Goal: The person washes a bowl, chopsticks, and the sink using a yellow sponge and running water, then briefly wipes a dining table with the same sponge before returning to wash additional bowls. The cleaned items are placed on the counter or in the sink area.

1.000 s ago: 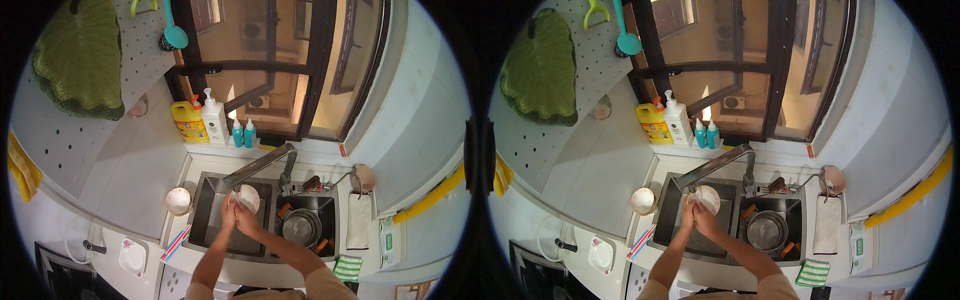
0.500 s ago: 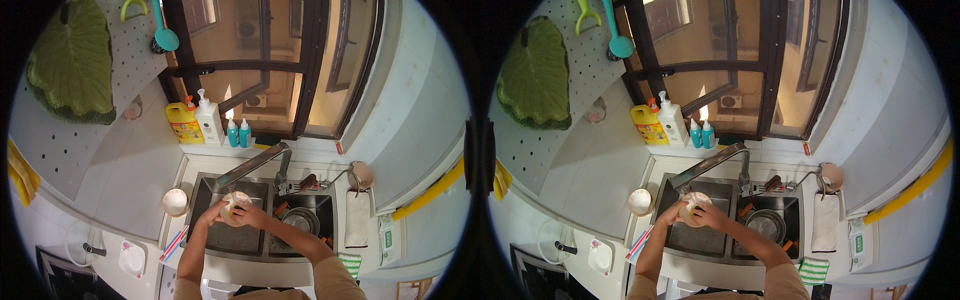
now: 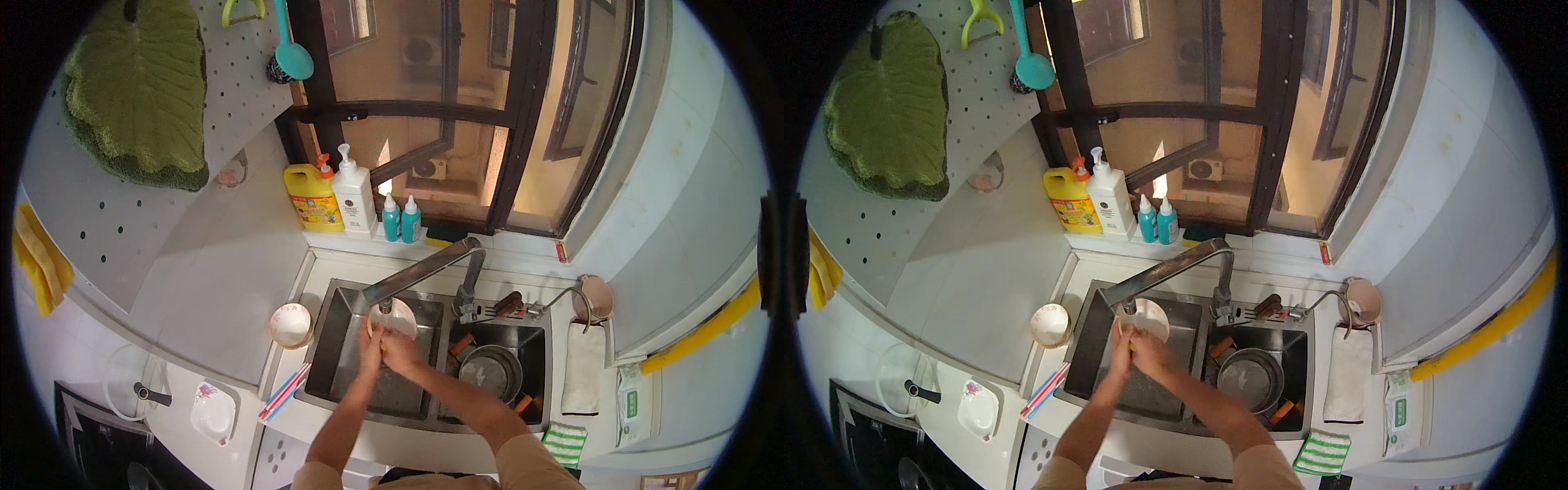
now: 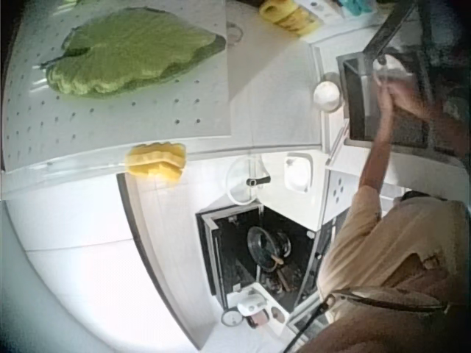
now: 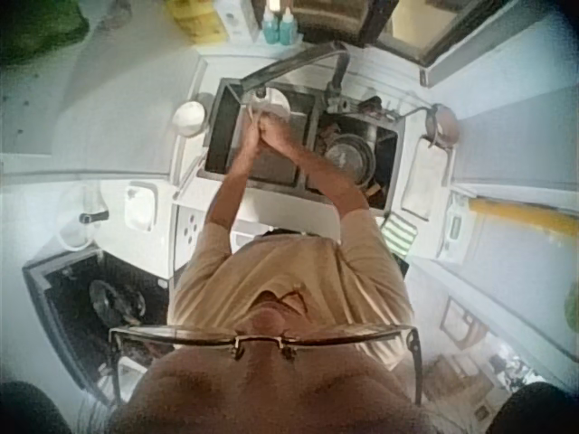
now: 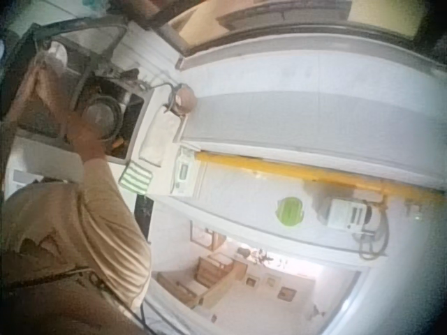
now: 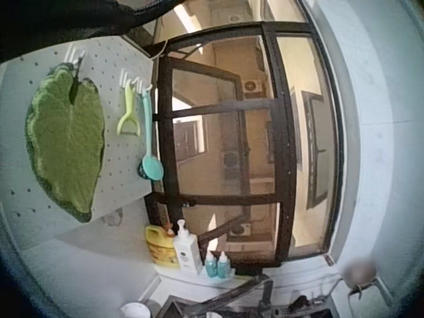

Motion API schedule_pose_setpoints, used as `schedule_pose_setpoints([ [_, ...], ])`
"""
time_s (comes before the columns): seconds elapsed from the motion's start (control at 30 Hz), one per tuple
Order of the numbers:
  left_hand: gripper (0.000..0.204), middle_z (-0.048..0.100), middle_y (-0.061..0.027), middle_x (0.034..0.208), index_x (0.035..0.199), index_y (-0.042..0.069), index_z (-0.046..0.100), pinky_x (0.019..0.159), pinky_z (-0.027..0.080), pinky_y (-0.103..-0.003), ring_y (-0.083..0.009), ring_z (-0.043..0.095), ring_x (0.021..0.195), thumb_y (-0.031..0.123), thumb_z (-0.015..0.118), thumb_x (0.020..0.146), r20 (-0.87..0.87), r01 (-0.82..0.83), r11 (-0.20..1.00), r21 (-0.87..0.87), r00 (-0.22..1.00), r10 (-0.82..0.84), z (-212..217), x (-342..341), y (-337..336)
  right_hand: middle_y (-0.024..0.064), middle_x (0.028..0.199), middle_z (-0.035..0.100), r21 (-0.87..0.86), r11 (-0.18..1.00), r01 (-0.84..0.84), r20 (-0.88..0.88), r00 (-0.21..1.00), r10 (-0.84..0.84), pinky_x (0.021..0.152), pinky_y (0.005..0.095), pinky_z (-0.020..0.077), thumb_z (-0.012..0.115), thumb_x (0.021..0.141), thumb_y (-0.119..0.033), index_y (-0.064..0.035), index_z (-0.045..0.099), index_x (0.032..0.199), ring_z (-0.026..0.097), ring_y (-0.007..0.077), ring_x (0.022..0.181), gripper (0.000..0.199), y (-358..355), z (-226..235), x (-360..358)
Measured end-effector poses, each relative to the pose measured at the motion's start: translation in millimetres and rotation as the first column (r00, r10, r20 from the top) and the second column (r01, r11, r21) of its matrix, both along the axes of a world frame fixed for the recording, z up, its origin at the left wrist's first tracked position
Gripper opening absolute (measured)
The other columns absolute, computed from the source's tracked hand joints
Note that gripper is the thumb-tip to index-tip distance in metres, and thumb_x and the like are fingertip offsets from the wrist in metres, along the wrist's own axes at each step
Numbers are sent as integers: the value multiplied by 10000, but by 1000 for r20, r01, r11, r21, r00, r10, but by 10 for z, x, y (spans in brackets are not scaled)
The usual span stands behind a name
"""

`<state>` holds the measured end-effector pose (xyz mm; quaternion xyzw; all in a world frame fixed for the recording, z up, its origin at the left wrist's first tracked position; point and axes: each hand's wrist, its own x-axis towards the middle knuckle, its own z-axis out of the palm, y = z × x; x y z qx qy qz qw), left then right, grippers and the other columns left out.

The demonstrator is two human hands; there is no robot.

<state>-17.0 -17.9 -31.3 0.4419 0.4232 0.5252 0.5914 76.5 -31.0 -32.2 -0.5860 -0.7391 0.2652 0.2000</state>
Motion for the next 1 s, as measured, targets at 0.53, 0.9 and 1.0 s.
schedule_pose_setpoints([
  [0.53, 434, 521, -117, 1075, 1185, 9, 416, 650, 482, -286, -247, 579, 826, 316, 400, 879, 393, 211, 905, -368, 918, -55, -165, -347, 53, 110, 1153, 538, 349, 879, -325, 3, 938, 346, 835, 356, 446, 573, 737, -67, -108, 558, 1037, 506, 288, 1067, 304, -206, 259, 229],
  [0.9, 555, 394, -241, 1216, 1247, -59, 284, 808, 514, -457, -380, 496, 1046, 36, 426, 719, 557, 285, 814, -506, 829, 56, -155, -339, -140, 99, 901, 616, 36, 907, 420, -335, 860, -385, 685, 325, 457, 608, 779, -169, -58, 582, 919, 591, 259, 788, 181, -668, -106, 1240],
  [1.0, 552, 401, -226, 1211, 1243, -45, 294, 811, 513, -439, -354, 500, 1040, 48, 451, 723, 655, 429, 755, -496, 756, 1, -56, -385, -144, 110, 863, 604, 20, 933, 359, -392, 861, -323, 692, 317, 451, 603, 784, -171, -50, 584, 940, 582, 231, 778, 198, -806, -139, 1197],
])
